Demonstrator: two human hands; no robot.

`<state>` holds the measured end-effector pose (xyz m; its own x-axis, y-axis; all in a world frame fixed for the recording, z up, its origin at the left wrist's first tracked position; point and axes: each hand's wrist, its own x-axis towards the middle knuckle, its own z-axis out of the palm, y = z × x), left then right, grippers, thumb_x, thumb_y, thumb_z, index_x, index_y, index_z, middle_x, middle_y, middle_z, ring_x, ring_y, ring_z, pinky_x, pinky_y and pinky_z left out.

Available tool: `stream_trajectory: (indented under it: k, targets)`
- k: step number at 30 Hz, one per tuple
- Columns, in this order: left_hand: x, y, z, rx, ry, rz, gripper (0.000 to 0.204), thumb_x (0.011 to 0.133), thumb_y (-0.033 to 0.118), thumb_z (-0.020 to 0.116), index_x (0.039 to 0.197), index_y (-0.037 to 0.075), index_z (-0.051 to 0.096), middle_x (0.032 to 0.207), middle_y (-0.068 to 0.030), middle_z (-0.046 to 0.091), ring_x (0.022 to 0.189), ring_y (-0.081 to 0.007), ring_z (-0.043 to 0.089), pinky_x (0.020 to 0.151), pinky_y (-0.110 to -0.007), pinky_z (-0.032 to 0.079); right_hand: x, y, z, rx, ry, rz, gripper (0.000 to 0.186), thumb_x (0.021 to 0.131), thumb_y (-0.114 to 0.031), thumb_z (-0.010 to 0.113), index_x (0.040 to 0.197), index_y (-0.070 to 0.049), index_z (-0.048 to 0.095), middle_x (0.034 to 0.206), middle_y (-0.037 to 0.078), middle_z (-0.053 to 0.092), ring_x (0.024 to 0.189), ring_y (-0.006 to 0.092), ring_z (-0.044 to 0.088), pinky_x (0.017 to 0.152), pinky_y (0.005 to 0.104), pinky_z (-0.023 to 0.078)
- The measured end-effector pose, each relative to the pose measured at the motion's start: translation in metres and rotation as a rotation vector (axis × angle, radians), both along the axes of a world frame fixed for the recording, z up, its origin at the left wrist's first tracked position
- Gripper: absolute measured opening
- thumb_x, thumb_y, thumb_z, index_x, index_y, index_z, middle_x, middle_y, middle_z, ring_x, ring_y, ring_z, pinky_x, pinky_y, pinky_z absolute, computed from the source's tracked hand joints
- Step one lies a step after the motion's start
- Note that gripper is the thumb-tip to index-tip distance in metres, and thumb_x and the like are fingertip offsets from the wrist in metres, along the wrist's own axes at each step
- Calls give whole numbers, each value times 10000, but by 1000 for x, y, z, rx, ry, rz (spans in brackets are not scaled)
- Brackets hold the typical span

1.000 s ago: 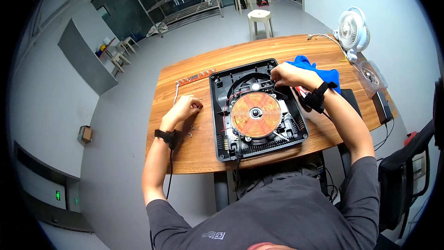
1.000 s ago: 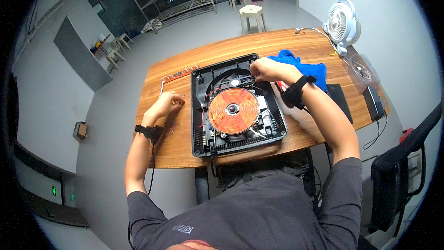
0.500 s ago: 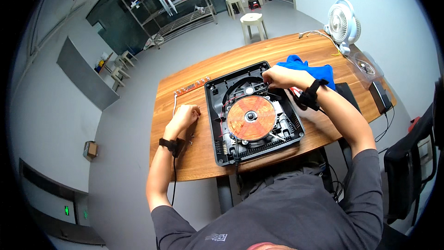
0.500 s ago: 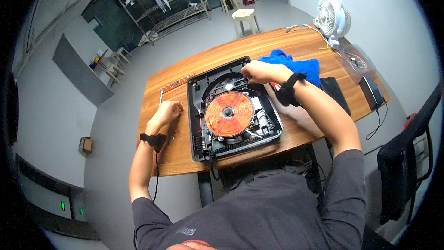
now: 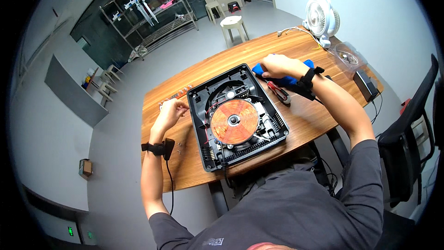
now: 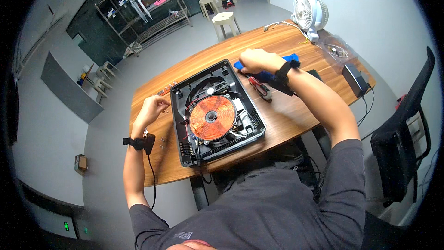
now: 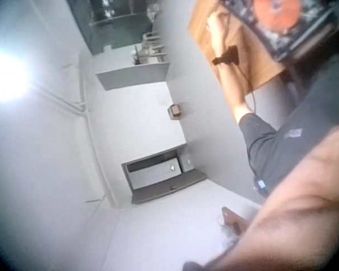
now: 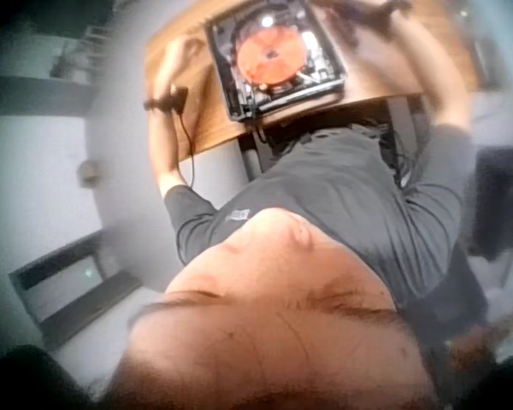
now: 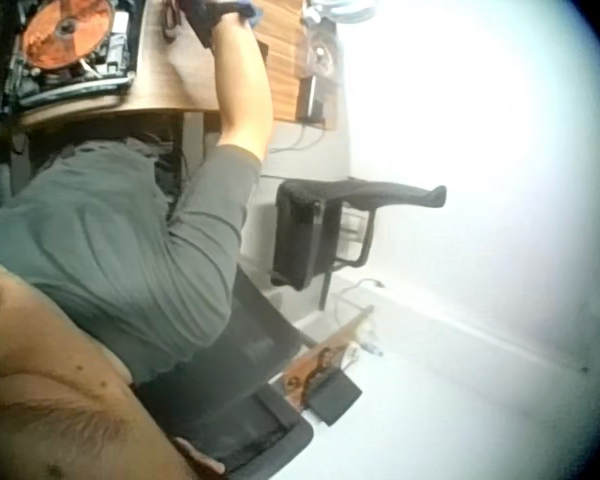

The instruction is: The person cleans the interior of a disassembled electronic device with a blue cloth, then uses a screwdriver to tighten screws on the internal components. They reposition a circuit board, secure it with screws, and finally close the device's casing.

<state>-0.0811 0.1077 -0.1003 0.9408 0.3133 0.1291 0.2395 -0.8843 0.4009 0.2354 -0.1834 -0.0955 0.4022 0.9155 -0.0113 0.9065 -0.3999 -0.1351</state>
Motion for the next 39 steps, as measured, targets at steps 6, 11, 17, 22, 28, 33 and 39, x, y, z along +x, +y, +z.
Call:
stream_trajectory:
  k: [6,11,17,22,28,33,39]
  targets:
    - [26,-32,15,-81,-24,15,106,895,72,716,918,-32,712,718,-73,693,646,-126,664,599,-276,520,-14,-22,-17,-187,-35,-48,396,899,-388,692,966,0,737,914,180,742,883,322,729,780,421,586]
    - [41,-46,22,-201,-73,-40,114,893,100,725,895,-13,712,752,-42,711,689,-93,663,623,-257,516,-10,-25,-44,-278,-41,-23,515,841,-504,720,956,-3,686,929,205,726,889,373,707,759,458,575]
    - [46,-51,18,-320,-114,-46,100,880,87,729,893,-12,721,763,-58,719,702,-110,694,648,-261,554,-12,-22,-38,-291,86,-95,311,829,-285,697,887,16,744,856,161,749,749,277,741,684,371,600]
    - [41,-49,14,-358,-127,-23,103,897,90,709,890,-12,712,778,-58,727,720,-108,698,655,-261,556,-8,-32,-13,-237,75,-108,353,852,-327,653,882,19,717,853,193,738,773,323,735,694,416,591]
    - [44,-30,2,-547,-242,-89,139,930,90,697,1027,-11,688,883,-64,732,816,-120,699,702,-266,565,19,-46,1,18,233,62,390,971,-337,579,1233,-48,584,970,220,686,850,360,697,766,455,543]
    - [49,-43,2,-637,-348,-123,194,926,98,717,1079,-20,705,932,-77,730,836,-125,686,743,-269,563,-17,-36,24,236,411,287,362,1002,-258,603,1277,-24,585,1061,184,673,939,296,668,821,389,530]
    - [50,-45,-1,-704,-385,-112,170,928,82,707,1055,-30,718,945,-119,743,869,-159,718,763,-289,607,-38,-20,30,376,362,442,383,941,-229,684,1255,-19,621,1117,173,683,1025,272,649,915,375,505]
